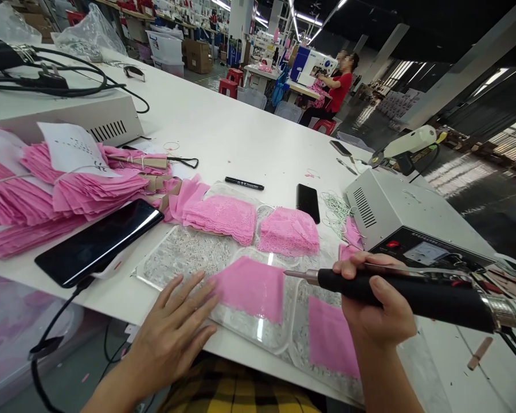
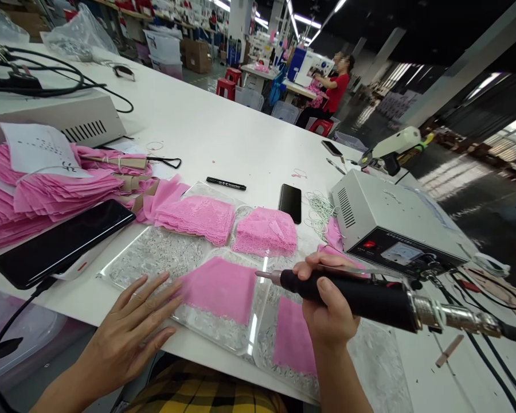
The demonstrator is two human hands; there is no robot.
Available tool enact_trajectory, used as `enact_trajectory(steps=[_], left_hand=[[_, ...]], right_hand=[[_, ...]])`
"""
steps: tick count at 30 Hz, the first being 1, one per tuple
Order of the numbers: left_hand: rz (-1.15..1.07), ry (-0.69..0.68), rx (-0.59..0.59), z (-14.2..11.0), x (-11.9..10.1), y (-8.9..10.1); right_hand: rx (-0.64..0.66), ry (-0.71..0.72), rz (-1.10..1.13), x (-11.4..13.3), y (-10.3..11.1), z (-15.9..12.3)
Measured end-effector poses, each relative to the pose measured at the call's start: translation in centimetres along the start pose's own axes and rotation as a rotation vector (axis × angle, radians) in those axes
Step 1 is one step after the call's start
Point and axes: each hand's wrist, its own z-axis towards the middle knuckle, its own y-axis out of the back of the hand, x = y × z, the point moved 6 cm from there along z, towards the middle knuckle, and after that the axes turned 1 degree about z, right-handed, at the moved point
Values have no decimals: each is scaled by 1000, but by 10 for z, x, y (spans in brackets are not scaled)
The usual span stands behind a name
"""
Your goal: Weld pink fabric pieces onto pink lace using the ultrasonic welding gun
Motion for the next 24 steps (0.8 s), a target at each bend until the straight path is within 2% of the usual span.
enact_trajectory(steps=[4, 9, 14, 24], left_hand=[[-85, -83, -3, 20, -31, -6], [-194, -145, 55, 37, -64, -33], [-237, -129, 80, 39, -69, -49], [-214, -160, 173, 39, -70, -47]], right_hand=[[14, 20, 6, 3, 3, -4], [45, 7, 20, 1, 4, -6], [66, -26, 50, -2, 1, -9], [66, -38, 79, -5, 1, -8]])
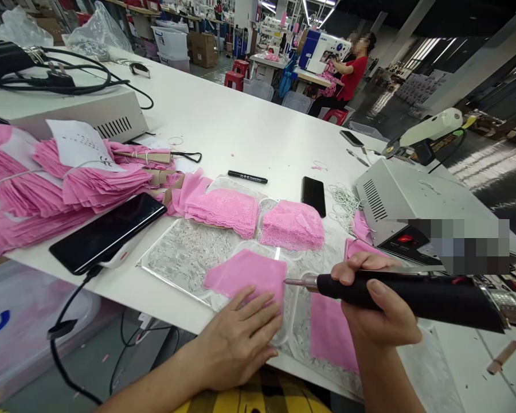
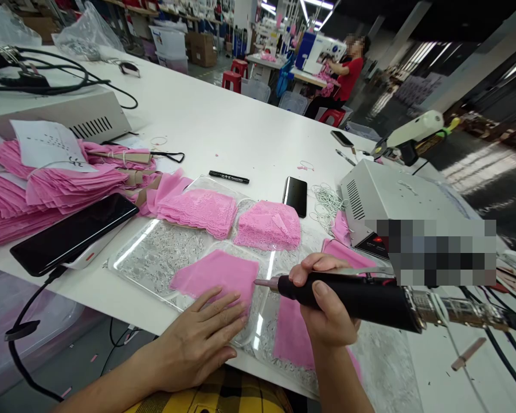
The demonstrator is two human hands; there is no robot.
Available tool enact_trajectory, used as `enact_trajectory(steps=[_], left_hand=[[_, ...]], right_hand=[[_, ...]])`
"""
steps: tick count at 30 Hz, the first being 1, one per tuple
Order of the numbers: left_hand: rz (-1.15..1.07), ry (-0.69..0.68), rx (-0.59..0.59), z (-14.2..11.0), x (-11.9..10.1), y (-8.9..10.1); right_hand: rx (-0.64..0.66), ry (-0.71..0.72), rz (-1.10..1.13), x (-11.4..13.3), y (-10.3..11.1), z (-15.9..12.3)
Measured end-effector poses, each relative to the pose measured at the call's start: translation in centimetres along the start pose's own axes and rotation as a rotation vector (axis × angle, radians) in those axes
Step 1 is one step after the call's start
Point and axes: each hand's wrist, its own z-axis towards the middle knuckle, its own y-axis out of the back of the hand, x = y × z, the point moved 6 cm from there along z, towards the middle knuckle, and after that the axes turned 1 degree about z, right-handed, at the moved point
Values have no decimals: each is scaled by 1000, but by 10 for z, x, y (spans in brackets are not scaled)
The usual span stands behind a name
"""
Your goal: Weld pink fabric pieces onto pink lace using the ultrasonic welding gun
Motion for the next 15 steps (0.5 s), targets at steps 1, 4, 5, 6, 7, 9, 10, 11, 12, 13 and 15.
enact_trajectory(steps=[1, 4, 5, 6, 7, 9, 10, 11, 12, 13, 15], left_hand=[[2, -1, 6, 0, 0, 0], [4, -3, 9, 0, 0, 0], [4, -5, 7, 1, 1, 0], [3, -8, 5, 1, 1, 1], [1, -11, 2, 1, 1, 1], [-1, -19, -12, 1, 1, 2], [0, -21, -19, 0, 1, 2], [1, -23, -25, 0, 1, 2], [2, -26, -26, 0, 0, 3], [2, -31, -24, 0, 0, 3], [-3, -47, -15, 0, -1, 3]], right_hand=[[5, 3, 1, 0, 0, 0], [25, 10, -5, 0, 0, -1], [30, 8, -7, 0, -1, -1], [34, 4, -8, 0, -1, -1], [36, 0, -8, -1, -2, -1], [39, -4, -4, 0, -3, -1], [38, -4, 0, 0, -3, -1], [37, -4, 3, 1, -3, -1], [36, -5, 6, 2, -2, -1], [36, -8, 9, 3, -1, -2], [50, -25, 14, 5, 0, -4]])
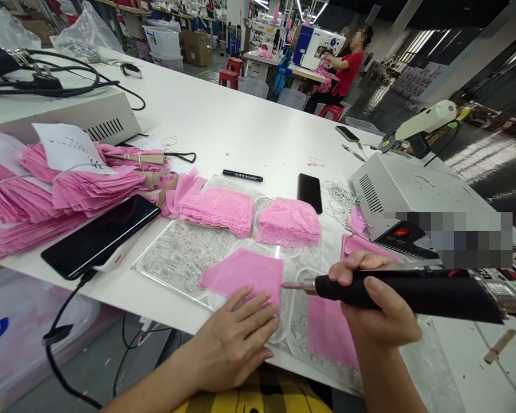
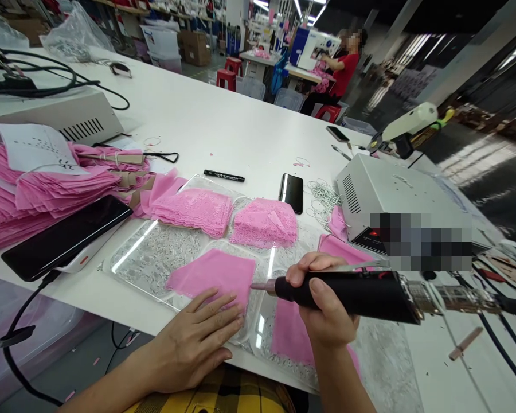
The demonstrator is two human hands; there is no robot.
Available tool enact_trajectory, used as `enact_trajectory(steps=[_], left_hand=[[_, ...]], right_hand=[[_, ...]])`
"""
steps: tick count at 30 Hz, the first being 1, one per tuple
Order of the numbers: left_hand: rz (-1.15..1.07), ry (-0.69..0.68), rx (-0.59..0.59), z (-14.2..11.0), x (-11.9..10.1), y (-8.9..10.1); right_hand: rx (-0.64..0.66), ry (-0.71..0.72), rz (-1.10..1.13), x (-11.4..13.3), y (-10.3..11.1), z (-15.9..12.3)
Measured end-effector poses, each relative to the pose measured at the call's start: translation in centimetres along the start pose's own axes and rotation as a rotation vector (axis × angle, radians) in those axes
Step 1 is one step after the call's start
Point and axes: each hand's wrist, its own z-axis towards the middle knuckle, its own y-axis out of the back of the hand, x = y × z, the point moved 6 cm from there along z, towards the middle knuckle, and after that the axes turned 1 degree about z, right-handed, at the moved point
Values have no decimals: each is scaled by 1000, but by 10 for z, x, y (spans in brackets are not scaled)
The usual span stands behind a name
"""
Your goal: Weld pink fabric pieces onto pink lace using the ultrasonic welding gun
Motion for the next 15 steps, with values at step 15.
enact_trajectory(steps=[15], left_hand=[[-20, -27, 89, 1, -1, -3]], right_hand=[[82, -51, 17, -1, -3, -9]])
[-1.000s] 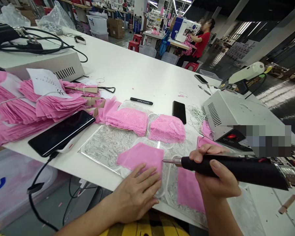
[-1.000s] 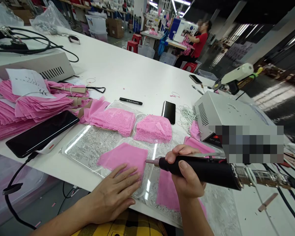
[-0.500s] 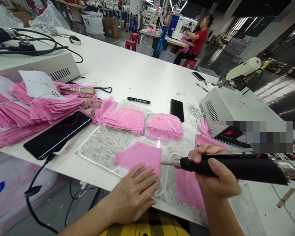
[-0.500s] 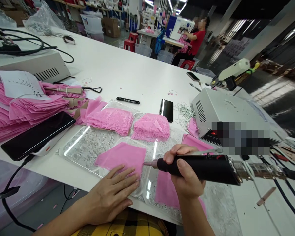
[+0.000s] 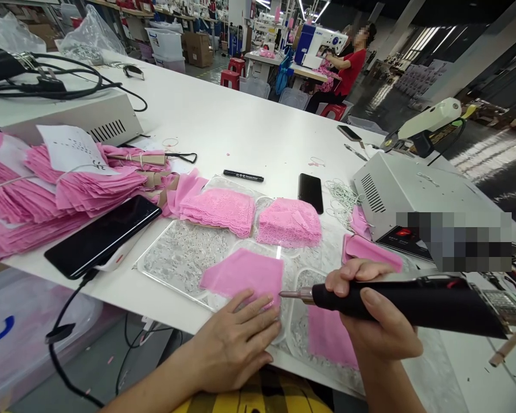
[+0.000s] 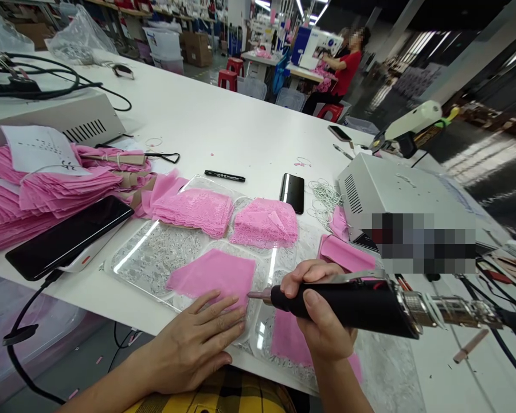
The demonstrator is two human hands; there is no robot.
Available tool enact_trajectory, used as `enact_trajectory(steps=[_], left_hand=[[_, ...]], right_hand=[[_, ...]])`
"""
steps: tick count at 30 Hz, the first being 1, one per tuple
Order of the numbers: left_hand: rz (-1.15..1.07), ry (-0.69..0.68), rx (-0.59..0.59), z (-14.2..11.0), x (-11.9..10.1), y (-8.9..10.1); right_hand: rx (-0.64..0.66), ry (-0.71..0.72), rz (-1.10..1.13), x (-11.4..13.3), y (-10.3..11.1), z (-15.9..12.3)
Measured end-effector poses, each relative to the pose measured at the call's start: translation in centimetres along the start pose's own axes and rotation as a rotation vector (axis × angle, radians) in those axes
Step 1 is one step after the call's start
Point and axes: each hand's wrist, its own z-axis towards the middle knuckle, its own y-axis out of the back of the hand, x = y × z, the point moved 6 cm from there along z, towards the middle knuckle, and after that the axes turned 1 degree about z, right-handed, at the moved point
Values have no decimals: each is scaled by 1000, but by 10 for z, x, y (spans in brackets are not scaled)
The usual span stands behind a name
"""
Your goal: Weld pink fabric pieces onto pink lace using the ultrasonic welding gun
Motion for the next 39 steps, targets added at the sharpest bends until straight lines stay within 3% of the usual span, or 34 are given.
enact_trajectory(steps=[7, 12, 18, 25, 39], left_hand=[[38, -5, -66, 4, -1, 8], [43, -50, -136, 17, -12, 7], [92, -69, -78, 47, -24, -20], [129, 5, -59, 69, -23, -35], [131, 3, -15, 69, -22, -37]], right_hand=[[-36, 36, -13, 7, 2, 3], [-187, 113, -62, 27, 41, 0], [-286, 119, -72, 33, 74, -5], [-317, 117, -13, 19, 78, -8], [-275, 125, -2, 16, 76, -6]])
